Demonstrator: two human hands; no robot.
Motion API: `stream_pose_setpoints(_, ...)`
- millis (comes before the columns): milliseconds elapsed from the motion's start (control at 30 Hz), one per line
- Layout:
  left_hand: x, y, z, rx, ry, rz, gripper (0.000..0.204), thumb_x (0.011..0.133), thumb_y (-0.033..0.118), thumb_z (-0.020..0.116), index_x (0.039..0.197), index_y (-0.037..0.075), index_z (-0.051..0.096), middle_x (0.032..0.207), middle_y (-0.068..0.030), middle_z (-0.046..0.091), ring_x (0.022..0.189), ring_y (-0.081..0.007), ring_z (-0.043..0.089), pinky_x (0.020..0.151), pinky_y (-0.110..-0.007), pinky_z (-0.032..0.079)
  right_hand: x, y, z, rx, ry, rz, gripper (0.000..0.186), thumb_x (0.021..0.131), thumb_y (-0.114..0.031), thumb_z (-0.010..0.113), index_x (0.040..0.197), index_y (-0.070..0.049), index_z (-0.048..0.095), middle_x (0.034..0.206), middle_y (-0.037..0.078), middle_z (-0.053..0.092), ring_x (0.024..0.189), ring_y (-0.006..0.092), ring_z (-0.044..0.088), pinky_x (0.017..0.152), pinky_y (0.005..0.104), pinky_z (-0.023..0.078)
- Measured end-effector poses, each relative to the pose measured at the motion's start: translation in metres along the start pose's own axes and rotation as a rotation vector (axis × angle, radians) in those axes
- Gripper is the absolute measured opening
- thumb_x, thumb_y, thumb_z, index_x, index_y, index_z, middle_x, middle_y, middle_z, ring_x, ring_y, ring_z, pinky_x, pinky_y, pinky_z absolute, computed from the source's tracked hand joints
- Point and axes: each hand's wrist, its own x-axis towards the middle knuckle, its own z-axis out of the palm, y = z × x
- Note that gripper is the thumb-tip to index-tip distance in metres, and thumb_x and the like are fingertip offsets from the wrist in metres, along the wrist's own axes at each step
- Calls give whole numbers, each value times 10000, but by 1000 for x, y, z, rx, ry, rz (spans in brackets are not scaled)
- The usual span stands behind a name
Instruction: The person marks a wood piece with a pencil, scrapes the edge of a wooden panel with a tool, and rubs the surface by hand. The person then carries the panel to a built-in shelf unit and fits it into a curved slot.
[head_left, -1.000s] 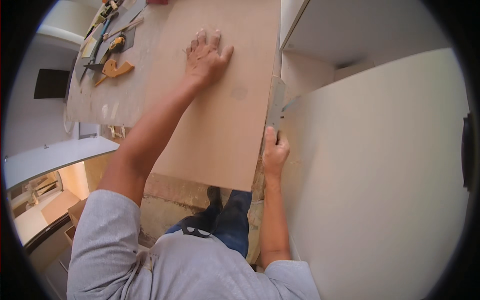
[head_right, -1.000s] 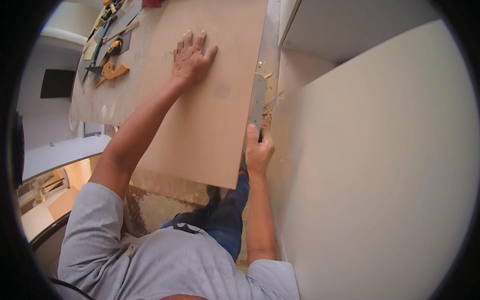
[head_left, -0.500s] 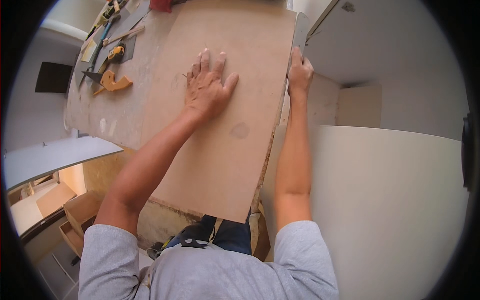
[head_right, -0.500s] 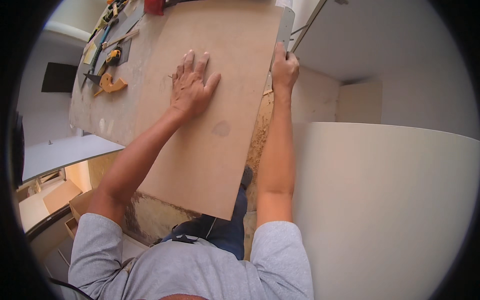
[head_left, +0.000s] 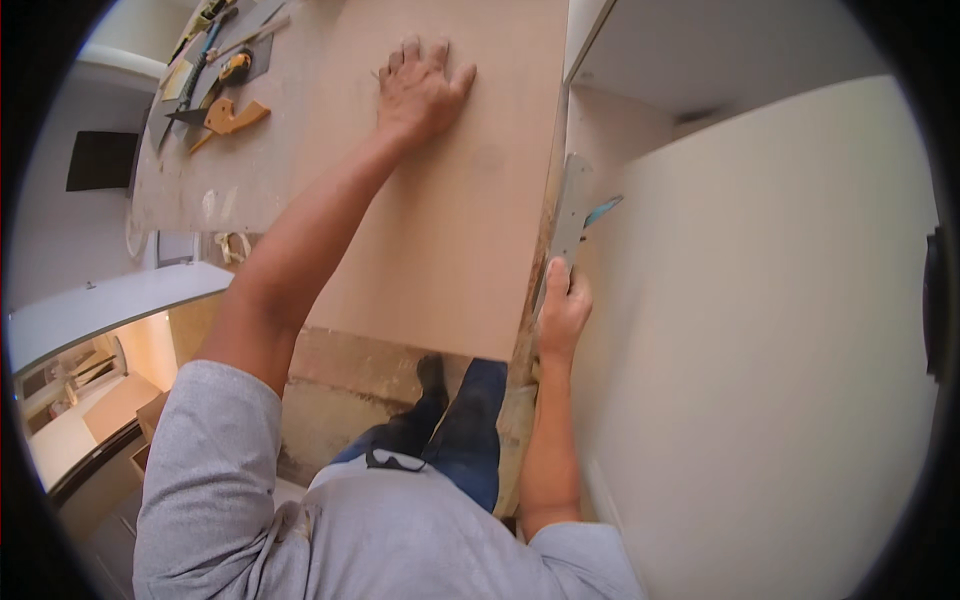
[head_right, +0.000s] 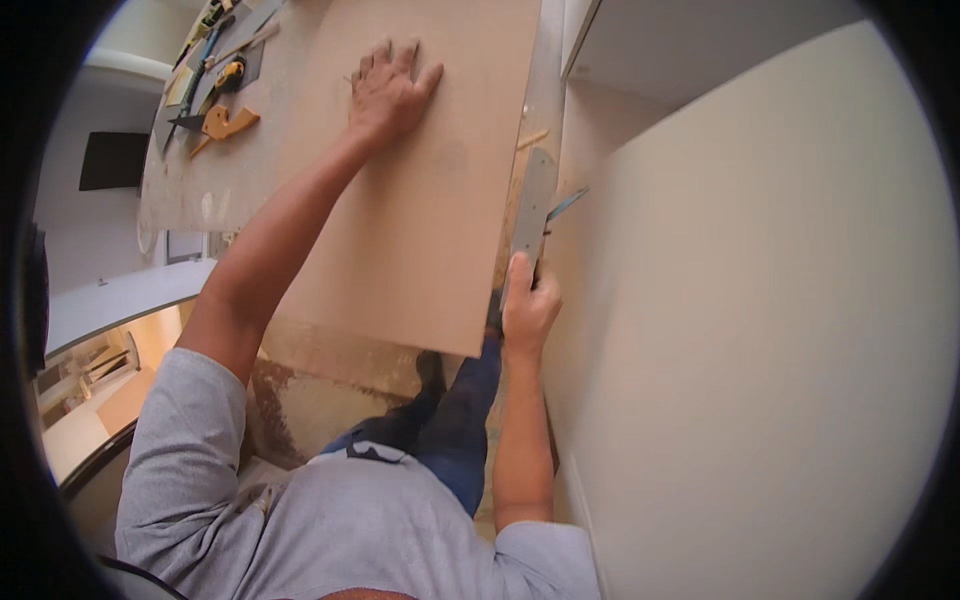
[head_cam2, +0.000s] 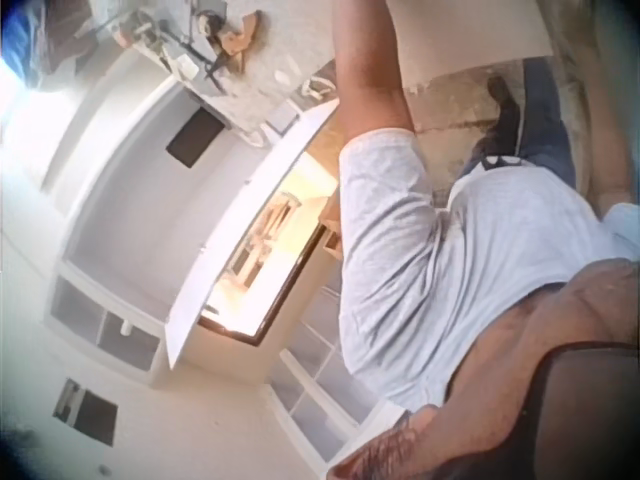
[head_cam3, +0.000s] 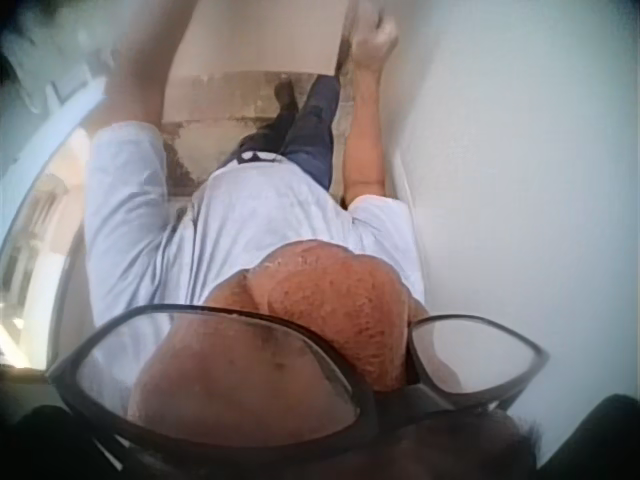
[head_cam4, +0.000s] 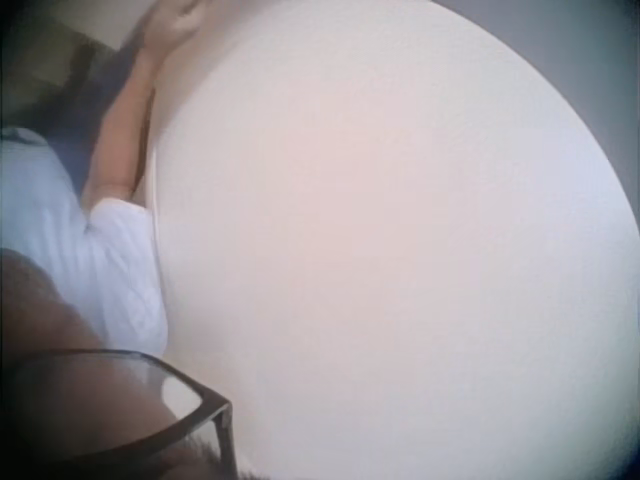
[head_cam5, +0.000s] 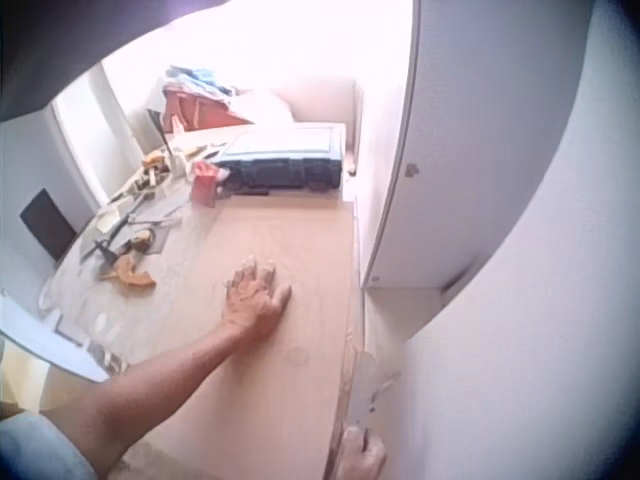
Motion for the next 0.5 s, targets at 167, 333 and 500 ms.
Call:
stream_pose_setpoints(167,0,-7,5,16,55,12,732,978,613,496,1538,141,477,1623,-238,361,1510,-405,314,1225,-520,255,37,-9,30,38,27,-39,448,993,-362,699,836,55,652,696,76,605,674,168,530,649,377,474)
stream_pose_setpoints(333,-6,12,0,13,64,21,740,984,630,480,1532,133,494,1607,-242,394,1493,-409,347,1228,-510,256,166,-36,67,-73,70,-85,567,966,-484,675,783,52,646,690,139,649,635,250,571,662,431,491)
stream_pose_setpoints(500,-12,24,-11,5,-28,-31,686,992,513,528,1511,67,482,1569,-301,400,1423,-477,397,1194,-586,297,167,-29,63,-64,49,-110,588,962,-495,671,790,67,647,655,171,628,621,293,573,672,453,497)
